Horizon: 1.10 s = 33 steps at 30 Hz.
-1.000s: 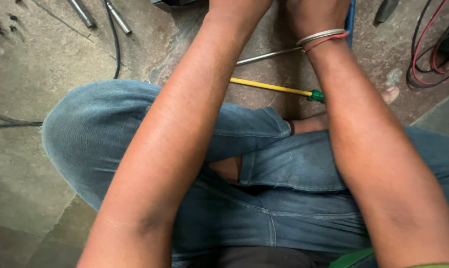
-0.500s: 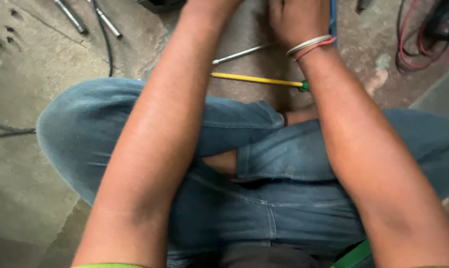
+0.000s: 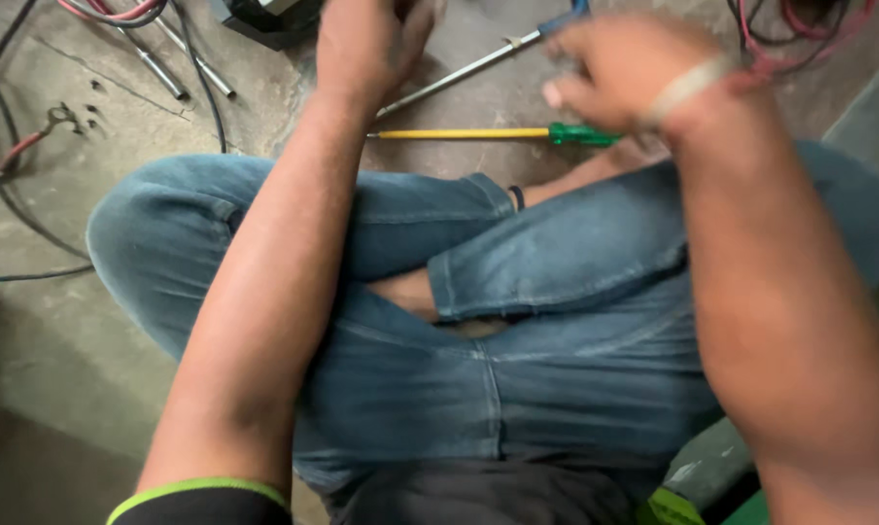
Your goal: The person sits on the floor and repairs an open electronic device, likely a power supply unit. They use a screwdriver to tighten screws on internal components and a multimeter to test connections.
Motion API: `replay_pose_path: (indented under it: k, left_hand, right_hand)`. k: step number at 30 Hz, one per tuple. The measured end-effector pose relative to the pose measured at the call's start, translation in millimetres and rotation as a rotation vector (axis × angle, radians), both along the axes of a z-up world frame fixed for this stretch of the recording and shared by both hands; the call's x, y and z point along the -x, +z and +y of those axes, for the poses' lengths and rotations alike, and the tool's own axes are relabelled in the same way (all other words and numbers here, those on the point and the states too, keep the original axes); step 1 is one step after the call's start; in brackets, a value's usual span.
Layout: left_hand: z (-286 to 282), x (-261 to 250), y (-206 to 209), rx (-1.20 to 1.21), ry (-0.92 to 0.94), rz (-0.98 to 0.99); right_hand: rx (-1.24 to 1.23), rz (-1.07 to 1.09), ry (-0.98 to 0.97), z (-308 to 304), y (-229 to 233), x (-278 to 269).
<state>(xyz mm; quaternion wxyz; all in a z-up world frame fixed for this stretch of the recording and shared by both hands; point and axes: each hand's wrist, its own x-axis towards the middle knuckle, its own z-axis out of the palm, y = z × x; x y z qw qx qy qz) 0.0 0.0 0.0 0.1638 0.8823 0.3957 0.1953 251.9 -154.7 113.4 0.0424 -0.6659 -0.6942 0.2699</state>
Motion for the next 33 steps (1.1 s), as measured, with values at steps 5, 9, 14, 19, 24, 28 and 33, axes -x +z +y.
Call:
replay_pose_path:
  k: [5, 9, 14, 19, 24, 28, 33]
  left_hand:
    - [-19.8, 6.9, 9.6, 0.302, -0.023, 0.496]
    - [-29.0, -5.6, 40.6, 0.430, 0.008, 0.494]
    - [-62.0, -17.7, 40.0, 0.495, -0.289, 0.546]
    - [-71.8, -12.2, 18.7, 0.258, -0.410, 0.374]
    - [-59.4, -8.8, 72.5, 0.388, -0.319, 0.362]
    - [-66.2, 2.2, 142.0, 0.335, -0.261, 0.475]
    - [-85.5, 14.2, 188.7, 0.345, -0.200, 0.599]
  right_hand:
    - [0.049, 0.090, -0.204, 29.2, -34.9, 4.6]
    - [0.143, 0.140, -0.098, 33.8, -46.0, 13.2]
    - [0.137, 0.125, -0.107, 33.5, -49.1, 18.0]
    - [0.220, 0.040, -0.150, 33.0, -43.5, 17.7]
    - [0.303, -0.064, -0.052, 29.5, -50.8, 24.0]
    - [0.430, -0.168, -0.039, 27.6, -35.7, 32.1]
    - [0.455, -0.031, -0.005, 30.6, -35.2, 44.9]
